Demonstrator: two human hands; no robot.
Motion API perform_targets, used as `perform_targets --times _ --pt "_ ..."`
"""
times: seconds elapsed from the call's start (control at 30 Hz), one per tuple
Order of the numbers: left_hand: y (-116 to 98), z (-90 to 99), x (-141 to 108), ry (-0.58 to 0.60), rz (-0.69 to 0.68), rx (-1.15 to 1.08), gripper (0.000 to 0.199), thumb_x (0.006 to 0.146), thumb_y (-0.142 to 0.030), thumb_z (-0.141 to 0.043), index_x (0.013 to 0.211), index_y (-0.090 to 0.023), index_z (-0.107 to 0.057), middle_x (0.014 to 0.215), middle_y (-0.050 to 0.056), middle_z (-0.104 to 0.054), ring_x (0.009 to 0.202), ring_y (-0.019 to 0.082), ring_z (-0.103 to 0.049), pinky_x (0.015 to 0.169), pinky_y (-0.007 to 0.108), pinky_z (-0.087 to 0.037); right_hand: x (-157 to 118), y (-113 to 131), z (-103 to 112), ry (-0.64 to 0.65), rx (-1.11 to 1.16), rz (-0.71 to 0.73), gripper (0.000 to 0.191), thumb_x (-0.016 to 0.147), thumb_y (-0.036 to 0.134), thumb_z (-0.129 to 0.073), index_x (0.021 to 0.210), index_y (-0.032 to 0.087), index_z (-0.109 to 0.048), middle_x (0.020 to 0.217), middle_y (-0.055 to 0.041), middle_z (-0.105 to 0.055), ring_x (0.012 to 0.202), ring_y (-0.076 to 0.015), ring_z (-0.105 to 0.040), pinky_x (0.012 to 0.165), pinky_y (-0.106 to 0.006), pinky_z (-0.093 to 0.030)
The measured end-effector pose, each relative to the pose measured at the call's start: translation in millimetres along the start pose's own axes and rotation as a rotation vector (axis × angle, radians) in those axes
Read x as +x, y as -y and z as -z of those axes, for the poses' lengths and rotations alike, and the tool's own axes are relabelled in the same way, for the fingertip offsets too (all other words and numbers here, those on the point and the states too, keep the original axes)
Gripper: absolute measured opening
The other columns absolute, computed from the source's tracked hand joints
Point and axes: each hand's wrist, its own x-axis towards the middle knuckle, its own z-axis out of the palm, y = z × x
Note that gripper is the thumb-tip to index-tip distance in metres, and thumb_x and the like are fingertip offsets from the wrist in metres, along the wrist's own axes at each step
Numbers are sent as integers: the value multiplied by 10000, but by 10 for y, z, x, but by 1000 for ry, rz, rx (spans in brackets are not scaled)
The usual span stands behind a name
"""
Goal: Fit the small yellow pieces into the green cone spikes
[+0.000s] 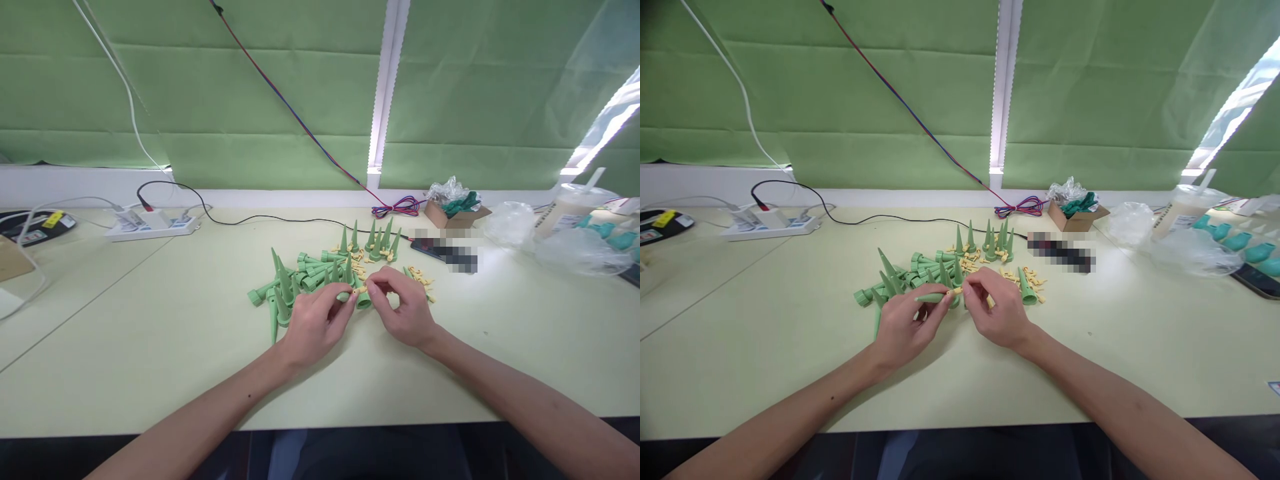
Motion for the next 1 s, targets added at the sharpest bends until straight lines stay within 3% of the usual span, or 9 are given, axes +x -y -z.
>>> perform_targets --times 0.1,0.37,0.53,0.77,1.0 --pt "-11 1 18 20 102 -69 31 911 -187 -600 890 -164 -596 710 -12 -680 444 50 -464 479 194 -390 1 -7 5 5 3 -5 108 908 132 -520 829 191 -562 712 -15 -565 604 -123 -506 552 -260 -430" --pt "-45 17 68 5 243 -108 356 929 -230 -567 606 -171 -430 653 -17 -648 477 57 -492 453 200 -351 0 -14 0 32 11 -23 92 933 158 -516 898 195 -593 773 -34 -614 649 -132 -554 575 -267 -469" --pt "-31 7 74 26 311 -107 383 952 -278 -520 611 -182 -375 544 -46 -534 420 57 -337 433 222 -306 -1 -21 -2 60 28 -20 94 936 159 -518 933 198 -603 792 -39 -623 665 -135 -563 577 -264 -481" --pt "-24 14 59 69 475 -128 442 952 -398 -494 590 -188 -351 514 -40 -428 446 75 -281 439 253 -272 0 -29 -5 123 45 -3 112 934 156 -527 984 196 -618 814 -45 -631 678 -134 -558 589 -261 -480" --pt "-28 37 91 86 469 -220 411 949 -376 -515 612 -184 -379 520 -52 -374 465 75 -309 453 242 -286 2 -51 6 161 61 -28 125 950 180 -508 989 204 -624 811 -46 -624 678 -141 -552 575 -264 -478"
